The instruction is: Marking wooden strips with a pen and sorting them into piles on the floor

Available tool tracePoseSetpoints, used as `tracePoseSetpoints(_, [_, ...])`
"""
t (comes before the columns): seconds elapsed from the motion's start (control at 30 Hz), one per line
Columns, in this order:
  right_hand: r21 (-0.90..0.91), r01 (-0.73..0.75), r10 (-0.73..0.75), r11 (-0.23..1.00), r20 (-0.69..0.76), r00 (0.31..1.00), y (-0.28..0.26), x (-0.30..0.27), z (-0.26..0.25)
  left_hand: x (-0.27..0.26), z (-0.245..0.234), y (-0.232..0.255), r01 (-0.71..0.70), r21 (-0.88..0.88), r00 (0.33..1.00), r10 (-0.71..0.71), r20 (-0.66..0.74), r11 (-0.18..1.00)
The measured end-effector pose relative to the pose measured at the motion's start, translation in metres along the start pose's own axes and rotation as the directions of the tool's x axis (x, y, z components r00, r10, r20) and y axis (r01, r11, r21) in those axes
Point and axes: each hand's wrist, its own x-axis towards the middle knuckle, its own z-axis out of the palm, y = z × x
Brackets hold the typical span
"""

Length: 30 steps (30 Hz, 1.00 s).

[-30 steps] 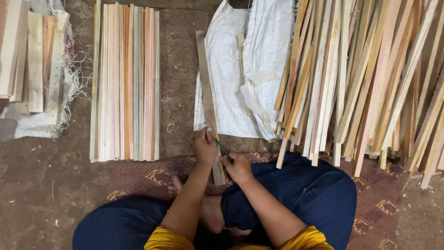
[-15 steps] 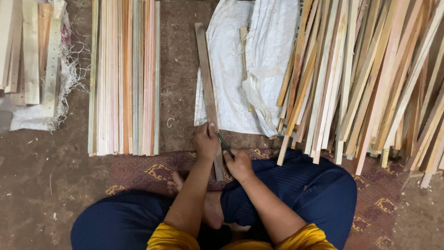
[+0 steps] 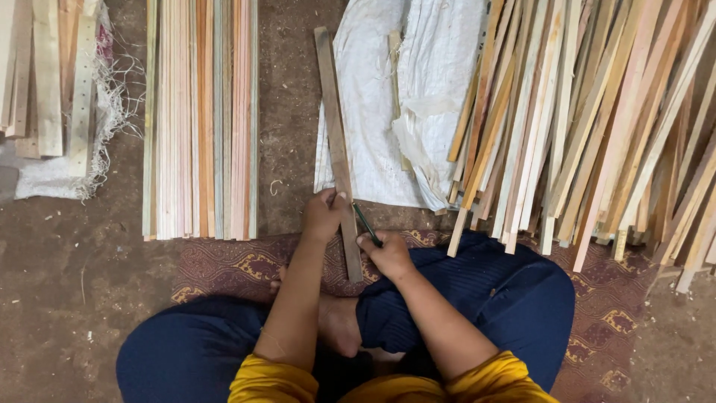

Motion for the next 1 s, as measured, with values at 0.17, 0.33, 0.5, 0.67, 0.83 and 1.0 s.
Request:
tracePoseSetpoints(0.17, [0.201,-0.083,0.075,0.976,0.048,0.996,0.029,0.021,0.011,0.006,0.003,-0.007,-0.041,0.017,0.999,0.041,0.005,0.999])
tracePoseSetpoints(0.33, [0.259,-0.131,0.119,0.957,0.062,0.991,0.04,0.03,0.016,0.008,0.003,-0.01,-0.004,-0.026,1.0,0.004,0.011,1.0])
tracePoseSetpoints(0.5, [0.338,-0.134,0.12,0.931,0.064,0.991,0.049,0.036,0.02,0.013,0.007,-0.021,-0.024,-0.106,1.0,0.025,0.01,0.994])
tracePoseSetpoints(0.67, [0.331,-0.14,0.124,0.933,0.07,0.99,0.041,0.032,0.016,0.014,0.008,-0.022,-0.038,-0.11,0.999,0.038,0.001,0.993])
tracePoseSetpoints(0.83, [0.345,-0.151,0.141,0.927,0.053,0.989,0.033,0.027,0.014,0.018,0.006,-0.023,-0.002,-0.009,1.0,0.002,0.015,1.0])
tracePoseSetpoints(1.0, [0.29,-0.157,0.15,0.944,0.047,0.988,0.013,0.016,0.005,0.01,0.004,-0.01,0.032,0.055,0.999,-0.033,0.028,0.998])
